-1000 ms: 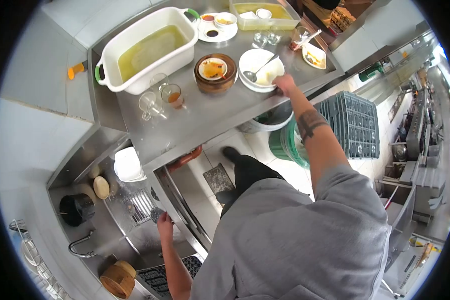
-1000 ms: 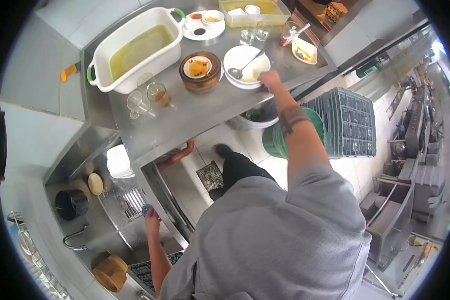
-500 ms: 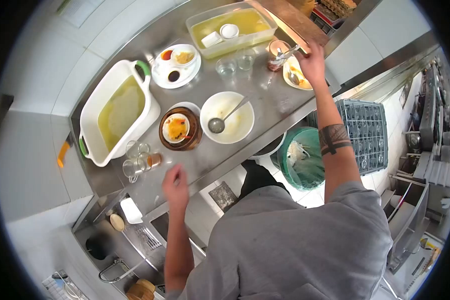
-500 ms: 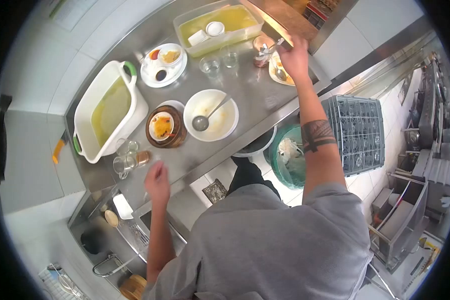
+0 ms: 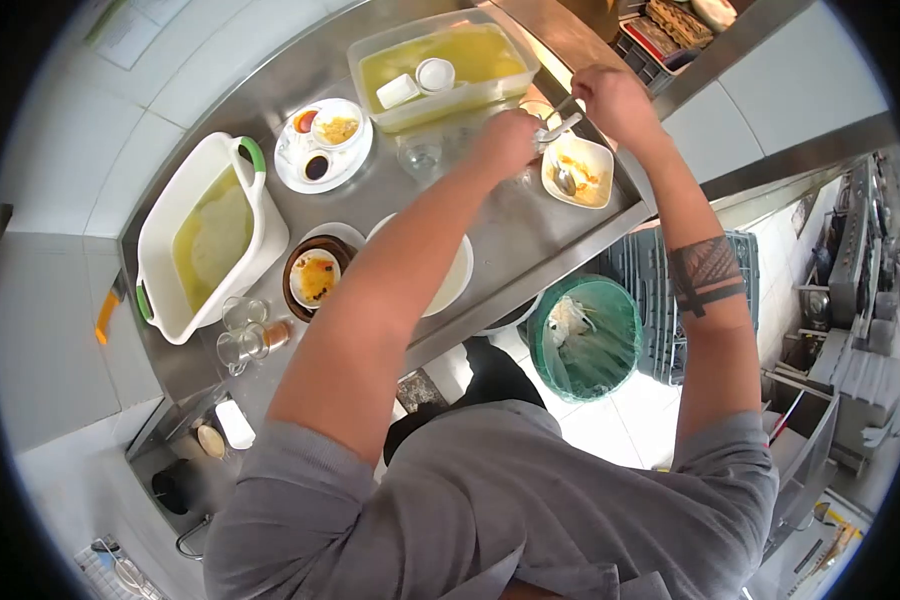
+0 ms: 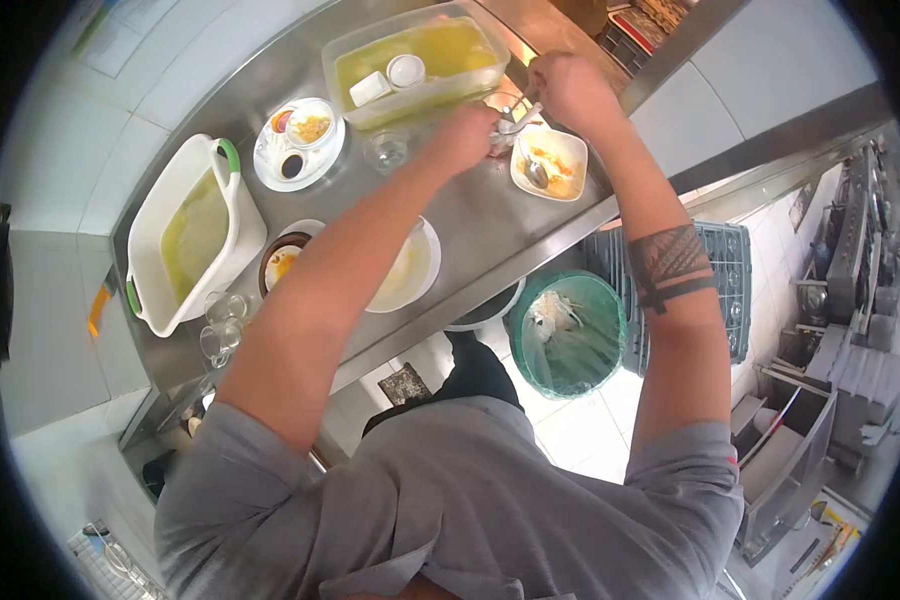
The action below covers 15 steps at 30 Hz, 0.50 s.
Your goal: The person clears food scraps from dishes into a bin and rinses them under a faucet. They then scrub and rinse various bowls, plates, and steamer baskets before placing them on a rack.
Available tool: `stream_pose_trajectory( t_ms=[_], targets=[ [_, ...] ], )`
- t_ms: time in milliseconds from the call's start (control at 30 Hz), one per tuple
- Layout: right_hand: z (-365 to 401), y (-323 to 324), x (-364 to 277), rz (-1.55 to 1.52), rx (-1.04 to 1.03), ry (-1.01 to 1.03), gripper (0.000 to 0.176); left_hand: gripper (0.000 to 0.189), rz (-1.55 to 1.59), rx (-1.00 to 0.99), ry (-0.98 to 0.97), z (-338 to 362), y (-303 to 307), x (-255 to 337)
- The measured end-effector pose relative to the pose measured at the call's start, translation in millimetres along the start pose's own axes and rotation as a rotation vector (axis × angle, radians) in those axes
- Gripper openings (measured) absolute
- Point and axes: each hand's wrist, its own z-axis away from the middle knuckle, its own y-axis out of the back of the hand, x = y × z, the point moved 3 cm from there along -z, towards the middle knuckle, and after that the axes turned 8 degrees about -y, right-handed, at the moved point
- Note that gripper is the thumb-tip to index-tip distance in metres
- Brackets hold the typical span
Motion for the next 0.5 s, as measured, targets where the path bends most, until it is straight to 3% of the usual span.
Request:
stream_pose_trajectory(
  t_ms=[67,133,167,200,267,300,333,400,500],
  targets=[
    [-3,17,5,-0.014,-0.007,-0.047,0.01,0.016,-0.013,-0.001,-0.022,-4,4,-5],
    [-1,40,-1,-0.084,0.108,-0.16,0.012,0.011,0.144,0.14,0.049,-2,27,-8],
    [0,46,0,-0.06,0.256,-0.064,0.013,0.011,0.136,0.15,0.052,1,41,-10],
    [1,51,-10,-0.065,0.263,-0.051,0.013,0.013,0.177,0.262,0.108,7,64,-8],
    [12,72,-23,-0.275,0.263,-0.379,0.015,0.015,0.221,0.432,0.221,31,107,-3],
    [18,70,-32,-0.295,0.366,-0.348,0.014,0.014,0.226,0.487,0.283,52,128,-3],
    [23,64,-48,-0.588,0.216,-0.597,0.012,0.014,0.265,0.55,0.257,79,145,-9],
    [30,30,-78,-0.836,0.162,-0.53,0.015,0.013,0.278,0.71,0.311,144,175,-15],
    [26,-28,-168,-1.327,0.009,-0.587,0.015,0.013,0.148,0.96,0.47,255,227,-22]
  ],
)
